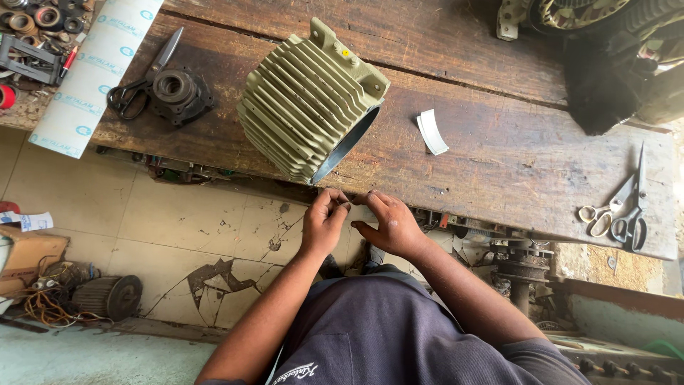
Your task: The person places a motor housing on a workbench, then repeatedly picks up small white curved pieces and inserts them into the interior slots of the housing. The person adjusts the housing orientation and continues inserting pieces one at a time.
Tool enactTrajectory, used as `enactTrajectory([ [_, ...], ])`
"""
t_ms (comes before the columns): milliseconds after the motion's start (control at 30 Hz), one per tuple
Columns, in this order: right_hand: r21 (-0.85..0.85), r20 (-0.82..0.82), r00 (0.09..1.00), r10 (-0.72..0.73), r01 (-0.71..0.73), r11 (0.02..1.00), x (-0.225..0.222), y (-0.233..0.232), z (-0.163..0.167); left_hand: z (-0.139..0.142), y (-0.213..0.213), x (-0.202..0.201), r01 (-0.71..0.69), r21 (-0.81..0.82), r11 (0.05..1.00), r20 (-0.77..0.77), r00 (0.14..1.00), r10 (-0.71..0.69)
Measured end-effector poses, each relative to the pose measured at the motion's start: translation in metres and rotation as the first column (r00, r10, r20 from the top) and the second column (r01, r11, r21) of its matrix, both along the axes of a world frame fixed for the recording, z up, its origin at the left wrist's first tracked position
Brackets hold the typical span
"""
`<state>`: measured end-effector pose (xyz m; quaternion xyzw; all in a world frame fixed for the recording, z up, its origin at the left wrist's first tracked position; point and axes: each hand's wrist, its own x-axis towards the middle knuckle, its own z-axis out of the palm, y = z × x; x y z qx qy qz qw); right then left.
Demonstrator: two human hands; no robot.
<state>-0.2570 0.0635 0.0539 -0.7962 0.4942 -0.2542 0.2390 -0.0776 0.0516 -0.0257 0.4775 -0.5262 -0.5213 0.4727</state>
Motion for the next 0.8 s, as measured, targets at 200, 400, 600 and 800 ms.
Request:
enactTrajectory([
  [200, -0.052, -0.084, 0.996, -0.004, 0.0, 0.999, 0.001, 0.007, -0.001, -0.001, -0.005, 0.007, 0.087, 0.091, 0.992, -0.084, 0.993, -0.079],
  [400, -0.109, -0.093, 0.996, -0.001, -0.009, 0.994, 0.005, 0.009, -0.004, -0.003, -0.002, 0.007, 0.109, 0.257, 0.96, -0.157, 0.985, -0.069],
  [600, -0.052, -0.083, 0.996, -0.019, 0.014, 0.999, 0.01, 0.008, -0.005, -0.001, -0.001, 0.01, 0.058, 0.147, 0.987, -0.098, 0.994, -0.044],
  [800, -0.021, -0.06, 0.998, -0.007, 0.006, 1.0, 0.012, 0.006, -0.005, 0.005, 0.0, 0.015, 0.054, 0.099, 0.994, -0.054, 0.997, -0.048],
])
